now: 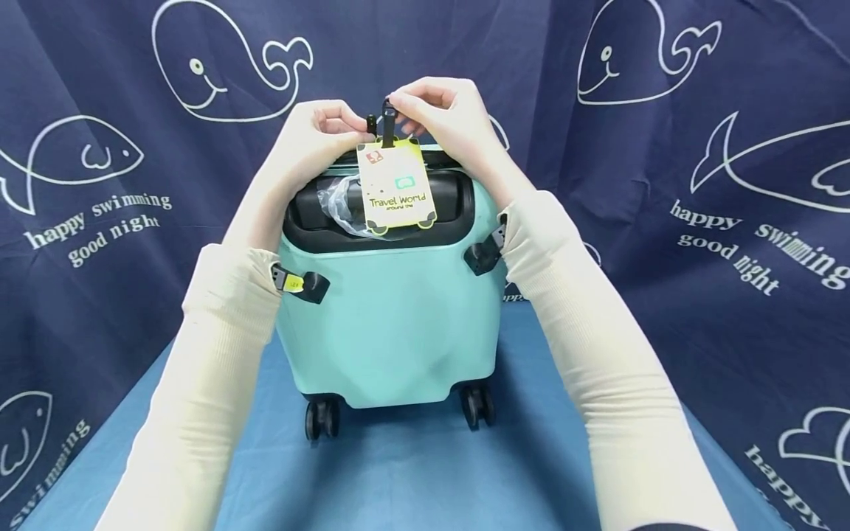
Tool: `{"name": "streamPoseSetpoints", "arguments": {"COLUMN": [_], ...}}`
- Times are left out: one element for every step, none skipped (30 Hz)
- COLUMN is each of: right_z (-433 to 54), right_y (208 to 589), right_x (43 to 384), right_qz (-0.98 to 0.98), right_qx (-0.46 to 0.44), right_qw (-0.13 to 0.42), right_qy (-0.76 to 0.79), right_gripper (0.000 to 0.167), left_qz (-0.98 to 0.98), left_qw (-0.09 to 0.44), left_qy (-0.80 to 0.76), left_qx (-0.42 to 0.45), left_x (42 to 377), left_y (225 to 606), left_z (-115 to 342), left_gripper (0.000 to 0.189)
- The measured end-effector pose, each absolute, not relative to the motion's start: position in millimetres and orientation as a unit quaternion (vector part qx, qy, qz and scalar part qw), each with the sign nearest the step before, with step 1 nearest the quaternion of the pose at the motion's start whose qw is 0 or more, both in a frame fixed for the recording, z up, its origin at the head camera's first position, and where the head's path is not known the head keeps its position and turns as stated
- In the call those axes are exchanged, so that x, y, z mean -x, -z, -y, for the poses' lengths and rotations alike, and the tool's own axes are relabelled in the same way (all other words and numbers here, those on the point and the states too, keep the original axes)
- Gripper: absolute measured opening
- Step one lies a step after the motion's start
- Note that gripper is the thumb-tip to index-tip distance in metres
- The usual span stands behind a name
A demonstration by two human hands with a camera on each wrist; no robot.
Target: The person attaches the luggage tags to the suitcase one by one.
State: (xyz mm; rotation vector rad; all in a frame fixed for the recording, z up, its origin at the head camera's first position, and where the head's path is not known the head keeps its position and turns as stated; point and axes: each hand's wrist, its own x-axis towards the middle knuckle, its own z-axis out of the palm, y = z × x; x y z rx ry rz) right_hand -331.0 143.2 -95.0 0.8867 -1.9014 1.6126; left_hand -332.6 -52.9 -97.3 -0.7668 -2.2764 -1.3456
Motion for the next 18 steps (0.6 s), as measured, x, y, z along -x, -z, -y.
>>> {"name": "streamPoseSetpoints", "arguments": {"right_z": [-143.8,-144.1,-144.3,-144.2,-144.1,-143.8,-143.5,-143.3,-143.1,-143.0,-143.0,-143.1,-143.4,-143.8,-144.1,-144.5,-144.8,-145.1], "right_y": [95.7,96.1,96.3,96.3,96.1,95.9,95.7,95.6,95.6,95.7,95.9,96.1,96.4,96.8,97.2,97.6,98.1,98.7], "right_x": [330.9,330.6,330.4,330.2,330.0,329.9,329.7,329.5,329.3,329.1,328.8,328.6,328.3,328.0,327.7,327.5,327.4,327.2], "right_qz": [0.690,0.682,0.677,0.672,0.668,0.666,0.666,0.668,0.669,0.671,0.674,0.678,0.681,0.685,0.690,0.697,0.704,0.710], "right_qx": [-0.327,-0.330,-0.332,-0.335,-0.339,-0.342,-0.342,-0.341,-0.341,-0.339,-0.337,-0.335,-0.331,-0.327,-0.322,-0.318,-0.313,-0.308], "right_qw": [0.241,0.237,0.232,0.228,0.226,0.224,0.223,0.223,0.222,0.221,0.220,0.219,0.217,0.215,0.215,0.215,0.216,0.214], "right_qy": [-0.599,-0.608,-0.615,-0.620,-0.623,-0.624,-0.624,-0.623,-0.622,-0.621,-0.619,-0.617,-0.617,-0.615,-0.611,-0.606,-0.600,-0.595], "right_gripper": [0.005,0.005,0.006,0.006,0.007,0.007,0.007,0.006,0.005,0.005,0.005,0.006,0.006,0.007,0.009,0.010,0.011,0.013], "left_qz": [0.817,0.823,0.829,0.835,0.840,0.845,0.850,0.853,0.856,0.858,0.860,0.861,0.862,0.863,0.864,0.864,0.864,0.863], "left_qw": [0.195,0.198,0.204,0.207,0.210,0.213,0.216,0.217,0.218,0.218,0.220,0.221,0.222,0.222,0.223,0.223,0.221,0.220], "left_qy": [0.471,0.462,0.450,0.442,0.432,0.424,0.416,0.409,0.405,0.402,0.398,0.396,0.394,0.393,0.392,0.391,0.392,0.393], "left_qx": [0.270,0.265,0.262,0.256,0.251,0.247,0.243,0.239,0.236,0.233,0.232,0.230,0.228,0.227,0.226,0.227,0.227,0.227], "left_x": [332.2,331.7,331.3,331.0,330.7,330.4,330.2,330.1,330.0,329.8,329.8,329.8,329.9,330.1,330.3,330.6,330.9,331.3], "left_y": [97.1,96.5,95.9,94.9,93.8,93.0,92.3,91.9,91.6,91.6,91.8,92.2,92.6,93.1,93.6,94.2,94.9,95.6], "left_z": [52.7,52.6,52.5,52.3,52.2,52.1,52.0,51.8,51.6,51.3,51.1,50.8,50.6,50.4,50.2,50.0,49.8,49.7], "left_gripper": [0.002,0.000,0.003,0.005,0.007,0.009,0.011,0.011,0.011,0.011,0.011,0.011,0.011,0.011,0.011,0.012,0.011,0.011]}}
